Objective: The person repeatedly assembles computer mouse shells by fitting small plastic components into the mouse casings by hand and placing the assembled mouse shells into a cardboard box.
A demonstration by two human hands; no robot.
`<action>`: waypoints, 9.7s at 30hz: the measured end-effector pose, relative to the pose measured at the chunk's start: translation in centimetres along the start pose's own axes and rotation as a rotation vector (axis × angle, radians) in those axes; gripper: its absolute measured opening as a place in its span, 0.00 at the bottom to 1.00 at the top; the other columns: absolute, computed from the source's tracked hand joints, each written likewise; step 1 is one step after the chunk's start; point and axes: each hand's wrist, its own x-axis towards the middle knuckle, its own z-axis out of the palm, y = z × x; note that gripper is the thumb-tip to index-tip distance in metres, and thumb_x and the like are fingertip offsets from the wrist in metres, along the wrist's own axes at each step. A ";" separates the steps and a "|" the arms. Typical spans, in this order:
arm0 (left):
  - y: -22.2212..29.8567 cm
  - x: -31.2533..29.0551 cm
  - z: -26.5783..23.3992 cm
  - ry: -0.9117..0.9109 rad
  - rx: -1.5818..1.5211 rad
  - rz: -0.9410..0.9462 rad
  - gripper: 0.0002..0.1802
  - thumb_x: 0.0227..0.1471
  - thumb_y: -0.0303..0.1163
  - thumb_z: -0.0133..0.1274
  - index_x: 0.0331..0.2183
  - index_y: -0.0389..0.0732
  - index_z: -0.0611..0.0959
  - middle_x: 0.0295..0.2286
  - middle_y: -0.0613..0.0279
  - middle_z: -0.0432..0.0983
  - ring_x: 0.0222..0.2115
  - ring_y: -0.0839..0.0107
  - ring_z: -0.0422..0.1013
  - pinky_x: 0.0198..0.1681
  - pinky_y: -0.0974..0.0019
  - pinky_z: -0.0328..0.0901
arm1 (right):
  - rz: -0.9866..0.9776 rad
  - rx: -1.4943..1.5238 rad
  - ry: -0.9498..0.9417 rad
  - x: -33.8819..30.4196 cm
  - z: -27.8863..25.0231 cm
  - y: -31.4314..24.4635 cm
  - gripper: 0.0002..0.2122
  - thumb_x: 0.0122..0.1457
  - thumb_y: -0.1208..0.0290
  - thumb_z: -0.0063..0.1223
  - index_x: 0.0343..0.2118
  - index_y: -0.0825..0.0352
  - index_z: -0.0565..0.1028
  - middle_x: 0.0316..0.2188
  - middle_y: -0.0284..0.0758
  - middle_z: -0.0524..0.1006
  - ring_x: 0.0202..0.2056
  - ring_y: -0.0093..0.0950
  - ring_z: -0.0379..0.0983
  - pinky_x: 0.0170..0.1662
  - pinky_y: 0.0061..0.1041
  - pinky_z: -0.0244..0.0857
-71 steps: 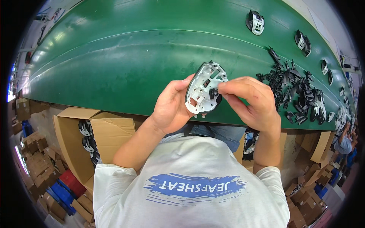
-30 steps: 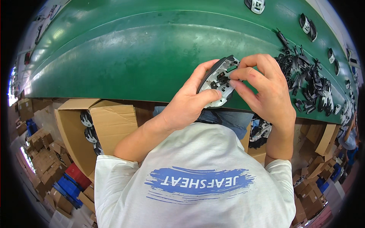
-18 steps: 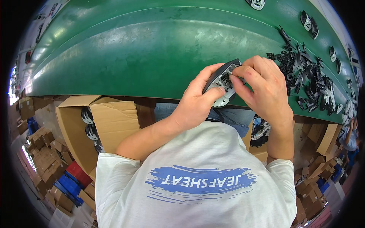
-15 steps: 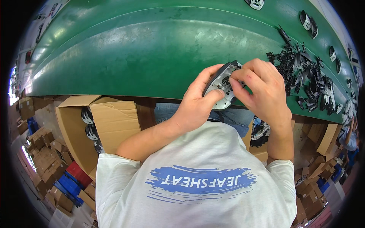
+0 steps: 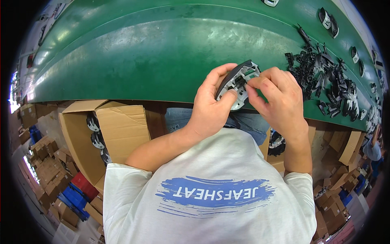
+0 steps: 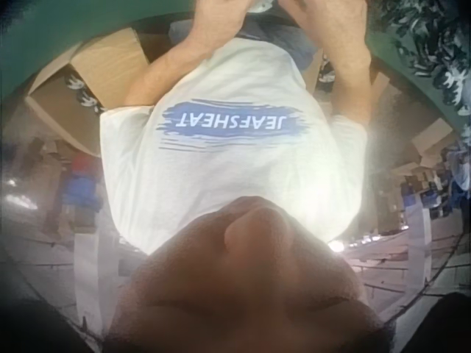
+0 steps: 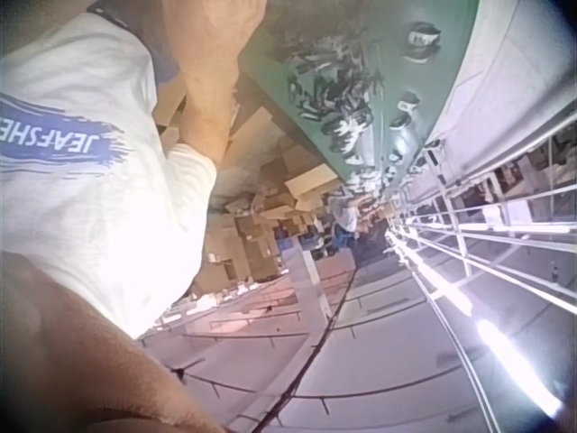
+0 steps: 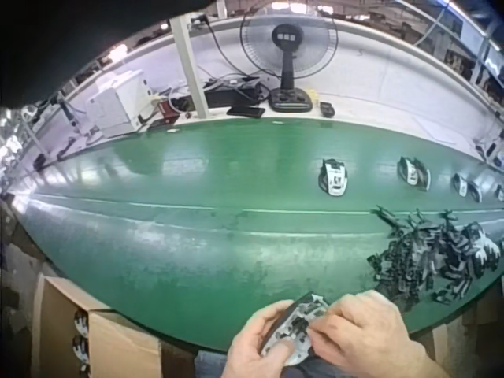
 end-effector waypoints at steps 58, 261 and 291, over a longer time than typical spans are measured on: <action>-1.6 0.1 0.1 -0.049 0.259 0.015 0.30 0.62 0.19 0.50 0.64 0.32 0.70 0.53 0.58 0.77 0.54 0.71 0.73 0.61 0.65 0.67 | -0.045 -0.144 0.067 -1.6 2.1 0.8 0.09 0.55 0.76 0.69 0.38 0.63 0.80 0.34 0.30 0.77 0.32 0.30 0.78 0.33 0.31 0.70; -0.8 5.7 -4.5 -0.058 -0.764 -0.186 0.28 0.74 0.46 0.40 0.61 0.36 0.79 0.56 0.52 0.81 0.56 0.55 0.78 0.64 0.52 0.69 | 0.321 0.635 0.072 1.8 4.8 4.0 0.12 0.61 0.72 0.72 0.45 0.69 0.84 0.43 0.37 0.85 0.40 0.28 0.81 0.48 0.29 0.75; -1.5 5.4 -5.2 -0.123 -0.785 -0.192 0.26 0.75 0.45 0.38 0.58 0.39 0.81 0.52 0.57 0.83 0.52 0.62 0.79 0.59 0.55 0.72 | 0.402 0.673 0.015 0.8 5.2 2.6 0.08 0.60 0.75 0.70 0.41 0.69 0.83 0.36 0.34 0.81 0.36 0.26 0.77 0.43 0.26 0.73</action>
